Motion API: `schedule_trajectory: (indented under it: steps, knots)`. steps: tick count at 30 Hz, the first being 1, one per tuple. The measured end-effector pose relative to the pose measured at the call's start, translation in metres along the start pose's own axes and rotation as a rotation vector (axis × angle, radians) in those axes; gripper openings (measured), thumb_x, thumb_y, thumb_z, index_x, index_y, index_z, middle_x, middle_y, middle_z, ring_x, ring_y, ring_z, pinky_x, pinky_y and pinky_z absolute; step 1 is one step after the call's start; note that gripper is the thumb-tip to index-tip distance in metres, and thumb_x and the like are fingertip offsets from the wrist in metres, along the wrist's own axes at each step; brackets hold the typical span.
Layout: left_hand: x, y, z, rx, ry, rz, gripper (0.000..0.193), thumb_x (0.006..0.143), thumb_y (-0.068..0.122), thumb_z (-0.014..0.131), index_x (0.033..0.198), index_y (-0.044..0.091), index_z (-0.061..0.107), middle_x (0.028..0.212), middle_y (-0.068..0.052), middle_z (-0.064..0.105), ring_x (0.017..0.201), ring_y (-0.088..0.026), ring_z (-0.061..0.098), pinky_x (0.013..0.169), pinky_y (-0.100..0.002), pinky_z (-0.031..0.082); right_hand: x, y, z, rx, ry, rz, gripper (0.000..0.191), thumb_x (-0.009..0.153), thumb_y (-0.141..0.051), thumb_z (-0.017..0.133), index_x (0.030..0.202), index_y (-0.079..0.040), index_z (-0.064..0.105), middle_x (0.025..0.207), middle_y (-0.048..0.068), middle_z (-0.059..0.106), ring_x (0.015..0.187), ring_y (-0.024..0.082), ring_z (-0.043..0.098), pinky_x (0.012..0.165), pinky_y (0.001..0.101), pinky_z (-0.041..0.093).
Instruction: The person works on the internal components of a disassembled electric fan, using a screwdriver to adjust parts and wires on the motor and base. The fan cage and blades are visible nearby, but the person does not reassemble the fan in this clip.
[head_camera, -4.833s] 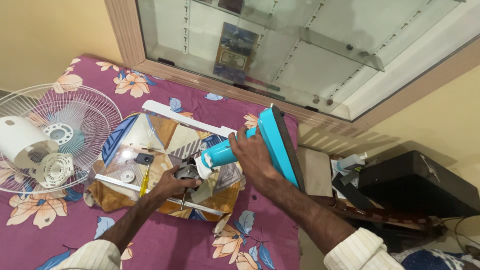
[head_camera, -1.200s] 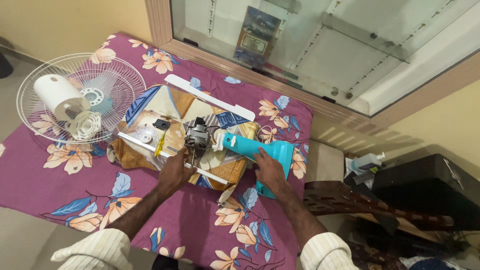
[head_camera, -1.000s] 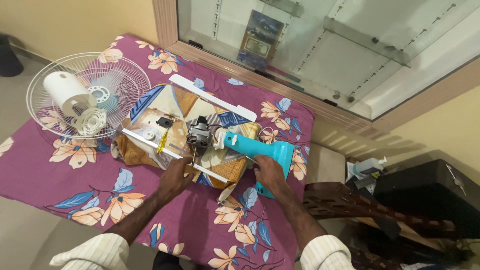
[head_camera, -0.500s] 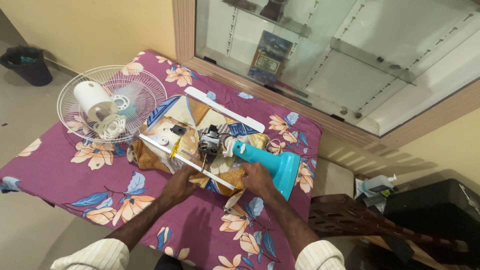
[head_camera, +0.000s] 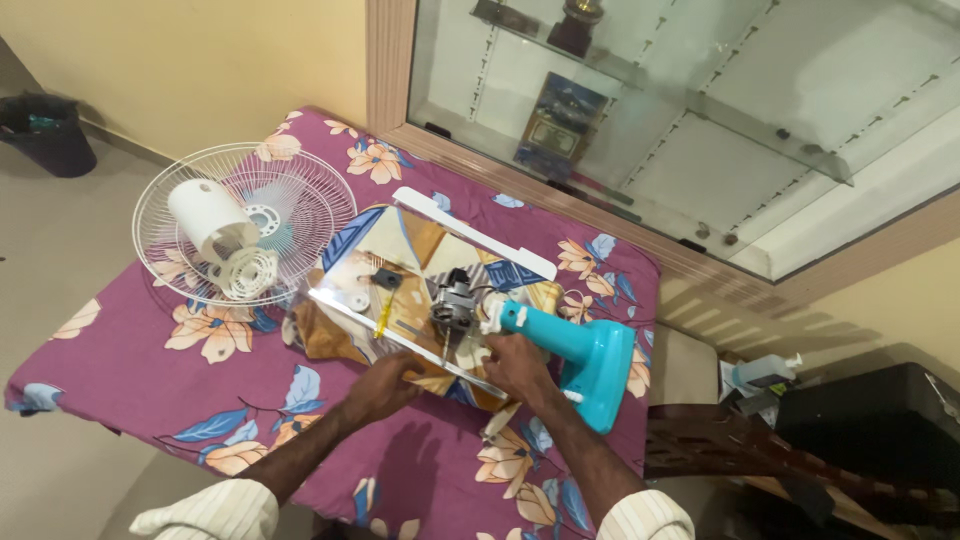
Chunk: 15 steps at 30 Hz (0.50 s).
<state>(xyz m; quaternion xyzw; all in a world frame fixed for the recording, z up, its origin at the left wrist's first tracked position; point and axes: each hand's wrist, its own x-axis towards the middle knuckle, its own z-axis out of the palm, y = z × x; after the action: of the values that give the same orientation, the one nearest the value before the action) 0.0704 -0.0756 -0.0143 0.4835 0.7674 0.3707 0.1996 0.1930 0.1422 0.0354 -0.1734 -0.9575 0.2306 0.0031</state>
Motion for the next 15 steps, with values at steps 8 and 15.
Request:
schedule_trajectory:
  steps: [8,15]
  knots:
    - [0.005,-0.028,-0.035,0.034,-0.075,-0.043,0.03,0.086,0.018,0.071,0.112,0.005,0.072,0.115,-0.014,0.069,0.112,-0.032,0.065,0.097,-0.044,0.053,0.027,-0.037,0.026,0.066,0.194,-0.093,0.014,0.085,-0.015,0.07,0.094,-0.004,0.074,0.086,0.021,0.074,0.082,0.038,0.073,0.075,0.0489,0.057]
    - [0.004,-0.061,-0.058,-0.006,-0.093,0.001,0.028,0.083,0.015,0.07,0.11,0.006,0.074,0.114,-0.013,0.07,0.108,-0.031,0.068,0.097,-0.043,0.055,0.044,-0.066,0.047,0.103,0.189,-0.064,0.014,0.084,-0.013,0.07,0.095,-0.004,0.074,0.086,0.02,0.074,0.08,0.038,0.073,0.073,0.0474,0.058]
